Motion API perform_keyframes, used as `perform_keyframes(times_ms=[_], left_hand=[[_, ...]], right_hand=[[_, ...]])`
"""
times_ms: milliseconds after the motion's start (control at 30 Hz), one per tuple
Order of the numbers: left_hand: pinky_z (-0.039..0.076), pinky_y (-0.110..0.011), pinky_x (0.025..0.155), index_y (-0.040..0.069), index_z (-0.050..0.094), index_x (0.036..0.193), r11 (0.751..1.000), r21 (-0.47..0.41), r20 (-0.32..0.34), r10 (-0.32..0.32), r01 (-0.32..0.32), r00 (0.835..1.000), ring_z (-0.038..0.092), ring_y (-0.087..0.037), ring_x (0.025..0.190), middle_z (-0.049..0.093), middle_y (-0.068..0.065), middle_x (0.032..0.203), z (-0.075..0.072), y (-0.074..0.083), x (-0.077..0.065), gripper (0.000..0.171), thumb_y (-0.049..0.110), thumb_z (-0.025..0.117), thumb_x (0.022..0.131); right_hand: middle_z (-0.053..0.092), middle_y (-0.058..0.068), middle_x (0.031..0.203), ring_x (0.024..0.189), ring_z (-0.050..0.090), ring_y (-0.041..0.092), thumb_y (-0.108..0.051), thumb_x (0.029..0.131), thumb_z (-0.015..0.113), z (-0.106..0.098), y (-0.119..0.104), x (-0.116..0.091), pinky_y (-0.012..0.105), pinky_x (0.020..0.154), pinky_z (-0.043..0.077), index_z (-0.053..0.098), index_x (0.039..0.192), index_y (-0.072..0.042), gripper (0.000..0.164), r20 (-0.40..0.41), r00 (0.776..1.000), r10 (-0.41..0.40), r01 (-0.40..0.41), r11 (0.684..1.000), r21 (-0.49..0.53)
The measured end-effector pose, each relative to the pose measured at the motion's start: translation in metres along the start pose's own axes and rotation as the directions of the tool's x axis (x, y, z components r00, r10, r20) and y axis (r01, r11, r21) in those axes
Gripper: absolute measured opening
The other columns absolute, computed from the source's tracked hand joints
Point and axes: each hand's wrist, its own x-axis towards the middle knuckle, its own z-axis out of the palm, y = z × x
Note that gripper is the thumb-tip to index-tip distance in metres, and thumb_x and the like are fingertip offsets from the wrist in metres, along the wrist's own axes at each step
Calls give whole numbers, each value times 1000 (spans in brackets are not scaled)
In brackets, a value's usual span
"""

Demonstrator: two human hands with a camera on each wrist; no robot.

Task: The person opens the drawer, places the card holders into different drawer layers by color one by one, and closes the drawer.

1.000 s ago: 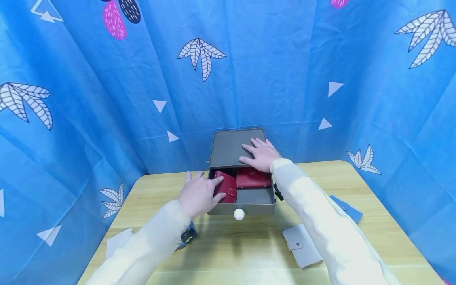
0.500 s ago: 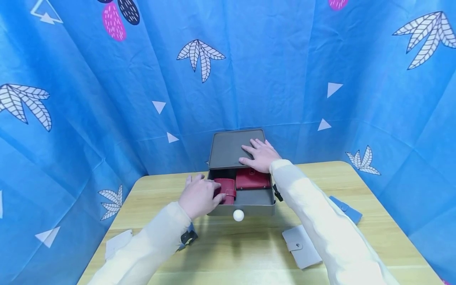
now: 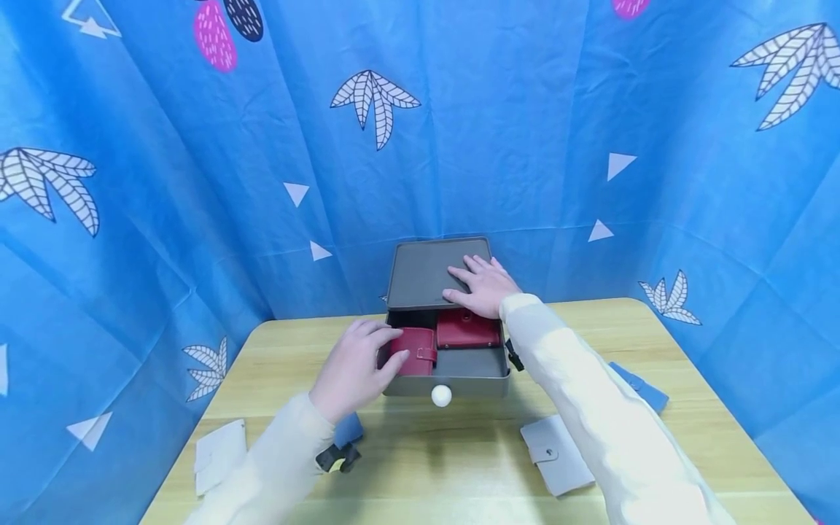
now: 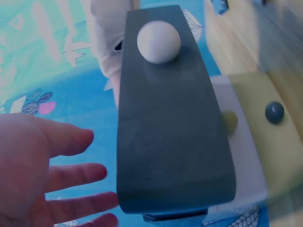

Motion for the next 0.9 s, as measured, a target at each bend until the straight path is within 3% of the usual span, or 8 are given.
perform_keyframes(times_ms=[200,333,433,633,900], left_hand=[[50,-27,71,13,74,101,985,-172,-177,2,-33,984,57,-12,81,68,2,92,2,7,-14,19,25,69,88],[44,-18,55,15,74,93,949,-315,-209,-36,-33,977,51,-3,63,62,10,76,7,9,-24,10,21,67,90],[43,-17,51,14,73,90,909,-417,-188,-76,-9,979,48,-1,57,57,15,68,12,10,-31,11,21,65,92],[43,-20,49,13,73,87,823,-564,-78,-138,71,987,47,-2,52,52,17,62,22,14,-42,22,29,60,96],[42,-20,49,20,70,81,770,-617,35,-180,163,983,46,-2,51,51,12,57,40,21,-53,25,35,58,97]], right_hand=[[22,16,157,145,13,33,-69,92,36,-1,1,-1,51,116,2,34,151,-21,76,0,1000,-5,5,1000,-1],[21,16,157,146,12,32,-69,92,36,-2,0,0,50,116,2,34,151,-21,75,4,1000,-5,5,1000,-4],[21,16,157,145,12,33,-69,92,36,-2,-2,1,51,116,2,33,151,-21,76,8,1000,-8,8,1000,-5],[21,16,157,145,12,33,-70,92,35,-3,-2,2,51,116,2,34,151,-21,77,6,1000,-5,5,1000,-6],[21,16,157,146,11,32,-68,93,36,-3,-2,1,50,116,1,33,151,-21,75,23,1000,1,-1,1000,-7]])
